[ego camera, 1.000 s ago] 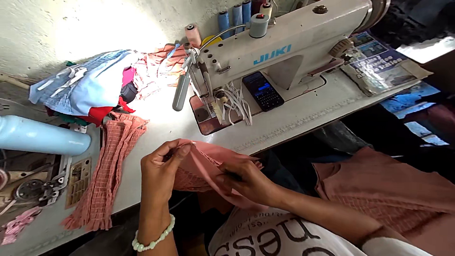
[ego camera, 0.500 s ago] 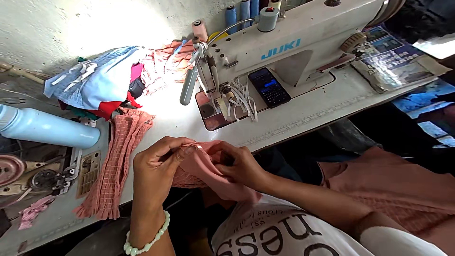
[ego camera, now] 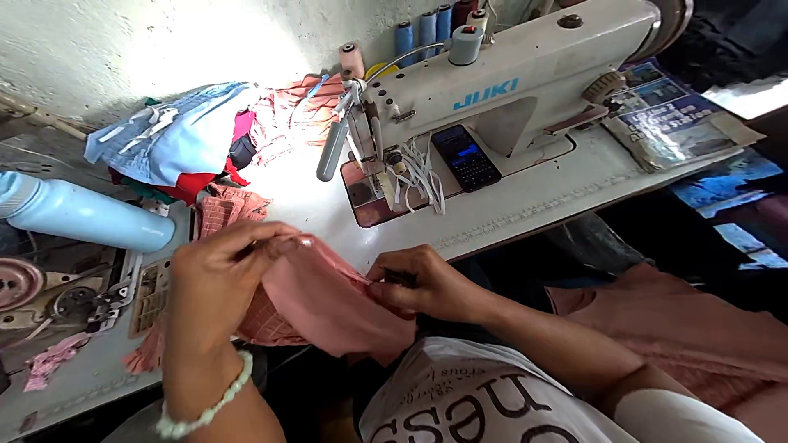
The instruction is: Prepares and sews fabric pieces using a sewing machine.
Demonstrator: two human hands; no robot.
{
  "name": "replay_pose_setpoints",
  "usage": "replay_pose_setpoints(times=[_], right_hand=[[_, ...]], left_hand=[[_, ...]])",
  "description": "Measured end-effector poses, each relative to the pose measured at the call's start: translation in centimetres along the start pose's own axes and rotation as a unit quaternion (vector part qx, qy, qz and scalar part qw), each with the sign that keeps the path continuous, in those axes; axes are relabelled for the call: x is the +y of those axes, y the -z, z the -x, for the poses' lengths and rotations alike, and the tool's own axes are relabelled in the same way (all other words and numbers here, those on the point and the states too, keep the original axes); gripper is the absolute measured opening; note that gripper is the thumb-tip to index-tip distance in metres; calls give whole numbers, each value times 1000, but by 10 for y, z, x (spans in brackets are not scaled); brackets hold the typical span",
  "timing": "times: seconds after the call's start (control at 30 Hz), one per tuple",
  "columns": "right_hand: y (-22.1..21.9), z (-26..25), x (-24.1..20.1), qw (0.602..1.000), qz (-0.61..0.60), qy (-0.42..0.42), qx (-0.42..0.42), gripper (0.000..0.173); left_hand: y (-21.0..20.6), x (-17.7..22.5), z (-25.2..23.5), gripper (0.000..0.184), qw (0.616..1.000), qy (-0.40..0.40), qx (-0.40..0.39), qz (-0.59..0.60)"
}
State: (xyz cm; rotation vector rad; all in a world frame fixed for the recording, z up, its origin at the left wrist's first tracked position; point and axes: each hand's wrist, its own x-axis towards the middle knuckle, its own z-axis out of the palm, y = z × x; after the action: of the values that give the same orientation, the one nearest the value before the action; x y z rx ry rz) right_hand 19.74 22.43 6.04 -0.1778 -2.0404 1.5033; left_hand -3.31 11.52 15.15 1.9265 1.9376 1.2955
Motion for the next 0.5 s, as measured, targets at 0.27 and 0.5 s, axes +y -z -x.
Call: replay_pose_setpoints(times=[0.27, 0.5], right_hand=[[-6, 13, 74, 951, 177, -240, 78, 24], [53, -4, 92, 939, 309, -140, 61, 25]], left_hand=[[-168, -98, -63, 10, 946, 164, -266, -87], [-186, -86, -69, 18, 917, 229, -318, -76]])
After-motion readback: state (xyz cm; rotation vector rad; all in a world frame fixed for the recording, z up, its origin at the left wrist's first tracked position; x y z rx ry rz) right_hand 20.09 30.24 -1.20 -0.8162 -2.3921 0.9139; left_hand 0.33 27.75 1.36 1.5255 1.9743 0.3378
